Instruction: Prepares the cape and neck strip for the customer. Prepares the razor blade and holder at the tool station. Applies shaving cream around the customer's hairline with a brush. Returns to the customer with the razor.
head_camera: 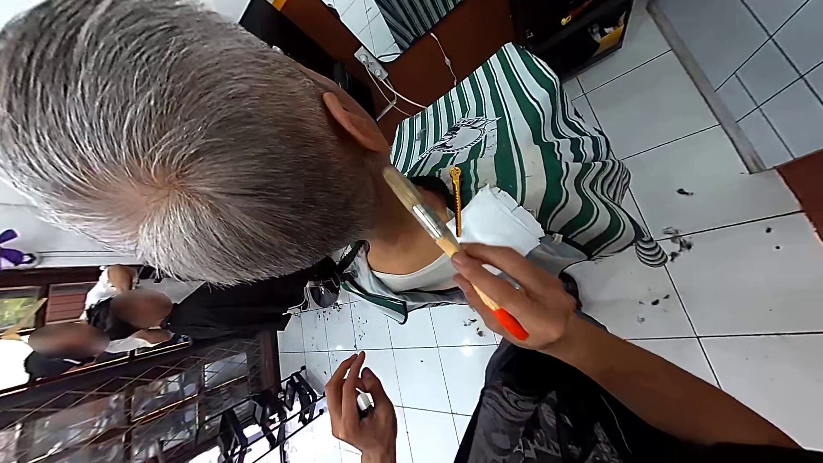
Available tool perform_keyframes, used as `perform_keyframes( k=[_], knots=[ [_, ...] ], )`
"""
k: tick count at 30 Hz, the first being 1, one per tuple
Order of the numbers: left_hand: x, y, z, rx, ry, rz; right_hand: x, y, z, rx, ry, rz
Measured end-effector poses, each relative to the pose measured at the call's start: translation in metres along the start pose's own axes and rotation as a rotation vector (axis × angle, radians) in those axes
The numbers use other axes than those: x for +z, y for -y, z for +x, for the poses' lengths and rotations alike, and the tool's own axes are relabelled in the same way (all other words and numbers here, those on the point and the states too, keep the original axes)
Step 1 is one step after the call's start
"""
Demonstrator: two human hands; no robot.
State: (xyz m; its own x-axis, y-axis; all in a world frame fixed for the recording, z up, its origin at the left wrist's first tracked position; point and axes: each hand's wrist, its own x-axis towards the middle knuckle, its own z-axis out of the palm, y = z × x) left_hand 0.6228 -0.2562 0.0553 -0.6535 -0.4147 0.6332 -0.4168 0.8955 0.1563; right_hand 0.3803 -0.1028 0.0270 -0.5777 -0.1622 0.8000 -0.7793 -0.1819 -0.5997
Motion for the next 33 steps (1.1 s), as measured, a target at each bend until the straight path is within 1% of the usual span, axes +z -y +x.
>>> perform_keyframes(
  k=[3, 5, 7, 10, 12, 15, 19, 21, 23, 25, 27, 30, 33],
  knots=[
    [0.001, 0.006, 0.001, 0.015, -0.008, -0.021, 0.010, 0.003, -0.010, -0.031, 0.034, 0.017],
    [0.001, 0.017, 0.002, 0.023, -0.010, -0.019, 0.012, 0.009, -0.022, 0.009, 0.031, 0.000],
    [0.003, 0.032, 0.000, 0.025, -0.011, -0.025, 0.010, 0.012, -0.017, 0.041, -0.020, -0.054],
    [0.005, 0.059, -0.005, 0.024, 0.008, -0.042, 0.016, 0.011, -0.002, -0.007, -0.047, -0.099],
    [0.004, 0.083, -0.008, 0.038, 0.031, -0.048, 0.025, 0.015, -0.010, -0.032, -0.045, -0.106],
    [0.000, 0.131, -0.009, 0.078, 0.072, -0.077, 0.031, 0.030, -0.025, -0.011, -0.084, -0.166],
    [0.003, 0.191, -0.008, 0.151, 0.089, -0.079, 0.049, 0.038, -0.019, 0.021, -0.162, -0.254],
    [0.005, 0.213, -0.004, 0.185, 0.104, -0.071, 0.063, 0.052, -0.028, 0.021, -0.173, -0.278],
    [0.006, 0.232, 0.000, 0.210, 0.124, -0.085, 0.081, 0.075, -0.048, 0.040, -0.196, -0.300],
    [0.009, 0.246, 0.004, 0.229, 0.146, -0.113, 0.101, 0.094, -0.065, 0.063, -0.198, -0.279],
    [0.012, 0.255, 0.009, 0.246, 0.168, -0.133, 0.118, 0.102, -0.068, 0.056, -0.181, -0.201],
    [0.015, 0.262, 0.014, 0.268, 0.191, -0.140, 0.131, 0.093, -0.052, 0.009, -0.183, -0.167],
    [0.021, 0.262, 0.017, 0.265, 0.175, -0.151, 0.124, 0.078, -0.033, -0.055, -0.187, -0.183]
  ],
)
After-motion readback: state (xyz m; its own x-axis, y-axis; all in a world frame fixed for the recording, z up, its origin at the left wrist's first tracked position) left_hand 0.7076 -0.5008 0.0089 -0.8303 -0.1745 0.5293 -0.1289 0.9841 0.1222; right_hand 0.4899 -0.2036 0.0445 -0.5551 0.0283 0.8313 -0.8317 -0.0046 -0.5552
